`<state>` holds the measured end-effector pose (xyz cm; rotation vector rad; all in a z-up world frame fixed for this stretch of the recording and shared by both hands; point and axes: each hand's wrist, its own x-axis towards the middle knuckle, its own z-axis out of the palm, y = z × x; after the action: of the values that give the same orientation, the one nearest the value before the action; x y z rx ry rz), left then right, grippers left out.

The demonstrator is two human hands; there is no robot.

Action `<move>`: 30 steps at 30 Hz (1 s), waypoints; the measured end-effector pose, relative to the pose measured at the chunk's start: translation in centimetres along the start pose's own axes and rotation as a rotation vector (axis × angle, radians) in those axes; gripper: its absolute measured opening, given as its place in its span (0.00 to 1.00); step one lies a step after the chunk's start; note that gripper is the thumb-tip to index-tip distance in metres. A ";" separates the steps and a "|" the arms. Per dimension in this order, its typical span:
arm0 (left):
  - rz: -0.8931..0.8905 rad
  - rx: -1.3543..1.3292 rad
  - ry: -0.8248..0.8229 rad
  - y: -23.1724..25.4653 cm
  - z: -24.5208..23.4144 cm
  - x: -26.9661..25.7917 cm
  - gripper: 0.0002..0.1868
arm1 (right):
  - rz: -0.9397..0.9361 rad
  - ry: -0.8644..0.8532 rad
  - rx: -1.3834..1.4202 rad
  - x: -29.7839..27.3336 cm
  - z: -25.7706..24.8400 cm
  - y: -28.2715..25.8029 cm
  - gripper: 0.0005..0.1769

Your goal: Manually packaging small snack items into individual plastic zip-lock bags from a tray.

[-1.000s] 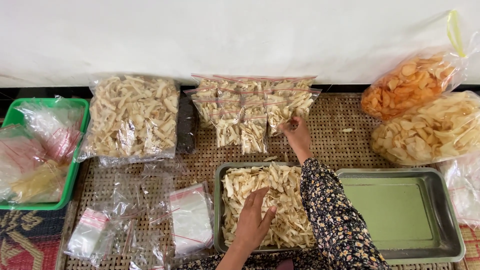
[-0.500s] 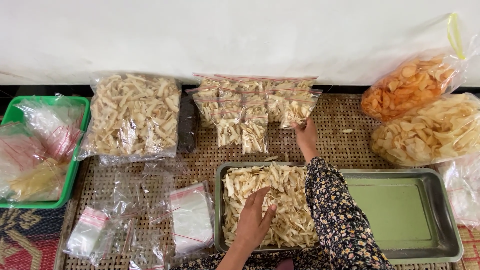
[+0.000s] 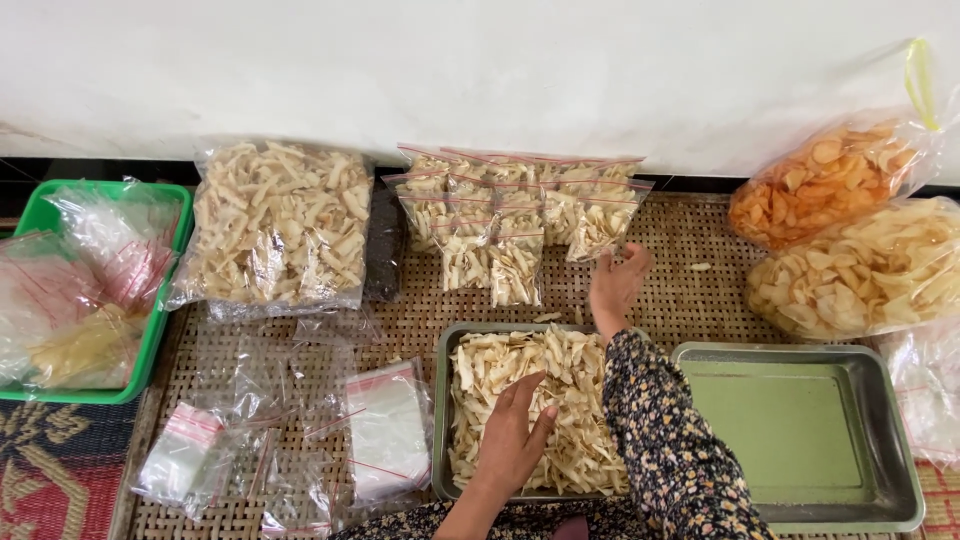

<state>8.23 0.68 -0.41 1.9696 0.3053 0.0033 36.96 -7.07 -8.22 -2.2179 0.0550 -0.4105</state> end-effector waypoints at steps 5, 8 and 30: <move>0.018 0.011 0.014 0.1 0.0 -0.1 0.36 | 0.058 -0.540 -0.039 -3.6 -0.6 -4.4 0.19; 0.021 0.017 0.027 0.0 0.1 0.0 0.35 | 0.059 -0.792 -0.208 -4.5 0.2 -5.2 0.27; 0.067 -0.024 0.076 -0.2 0.1 -0.1 0.35 | 0.141 -0.463 0.069 -0.2 2.3 1.6 0.05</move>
<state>8.16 0.65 -0.59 1.9583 0.2873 0.1246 37.68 -6.35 -10.78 -2.1724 -0.0501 0.1795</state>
